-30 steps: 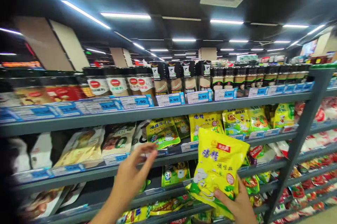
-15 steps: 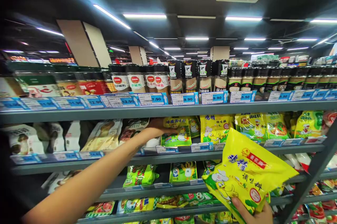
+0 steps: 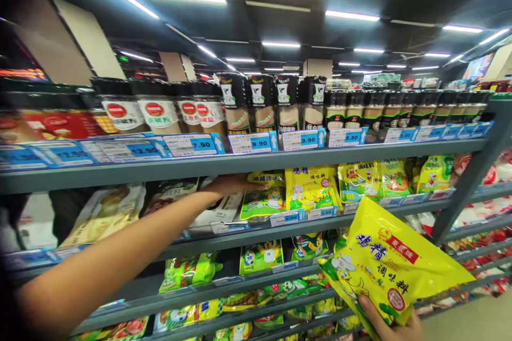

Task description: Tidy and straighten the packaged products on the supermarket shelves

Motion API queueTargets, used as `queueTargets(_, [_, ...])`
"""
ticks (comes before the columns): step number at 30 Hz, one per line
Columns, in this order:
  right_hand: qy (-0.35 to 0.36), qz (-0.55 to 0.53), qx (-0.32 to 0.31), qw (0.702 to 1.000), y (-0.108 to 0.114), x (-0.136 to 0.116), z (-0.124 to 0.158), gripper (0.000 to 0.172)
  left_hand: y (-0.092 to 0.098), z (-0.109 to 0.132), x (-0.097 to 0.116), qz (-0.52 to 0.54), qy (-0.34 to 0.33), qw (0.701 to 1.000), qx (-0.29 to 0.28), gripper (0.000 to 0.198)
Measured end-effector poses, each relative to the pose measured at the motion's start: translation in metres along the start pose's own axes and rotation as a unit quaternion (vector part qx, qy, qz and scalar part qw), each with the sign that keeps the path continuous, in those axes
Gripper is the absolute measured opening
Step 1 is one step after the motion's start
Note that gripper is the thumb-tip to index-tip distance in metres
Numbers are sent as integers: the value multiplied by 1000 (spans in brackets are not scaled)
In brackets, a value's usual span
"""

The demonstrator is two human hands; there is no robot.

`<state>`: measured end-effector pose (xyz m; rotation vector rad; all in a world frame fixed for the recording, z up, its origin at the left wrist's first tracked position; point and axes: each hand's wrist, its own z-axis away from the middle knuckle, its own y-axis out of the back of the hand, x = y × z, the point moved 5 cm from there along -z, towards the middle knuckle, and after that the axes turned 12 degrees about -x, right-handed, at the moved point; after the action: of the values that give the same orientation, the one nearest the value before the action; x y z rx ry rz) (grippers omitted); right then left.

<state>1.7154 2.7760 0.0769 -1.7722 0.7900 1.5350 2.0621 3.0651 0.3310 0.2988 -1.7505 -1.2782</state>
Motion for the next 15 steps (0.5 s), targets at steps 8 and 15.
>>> queueTargets(8, [43,2,-1,999,-19,-44,20,59,4,-18,-14,112,-39,991,-56,85])
queueTargets(15, [31,-15,7,999,-21,-44,21,60,-6,-15,-6,74,-84,991,-79,73])
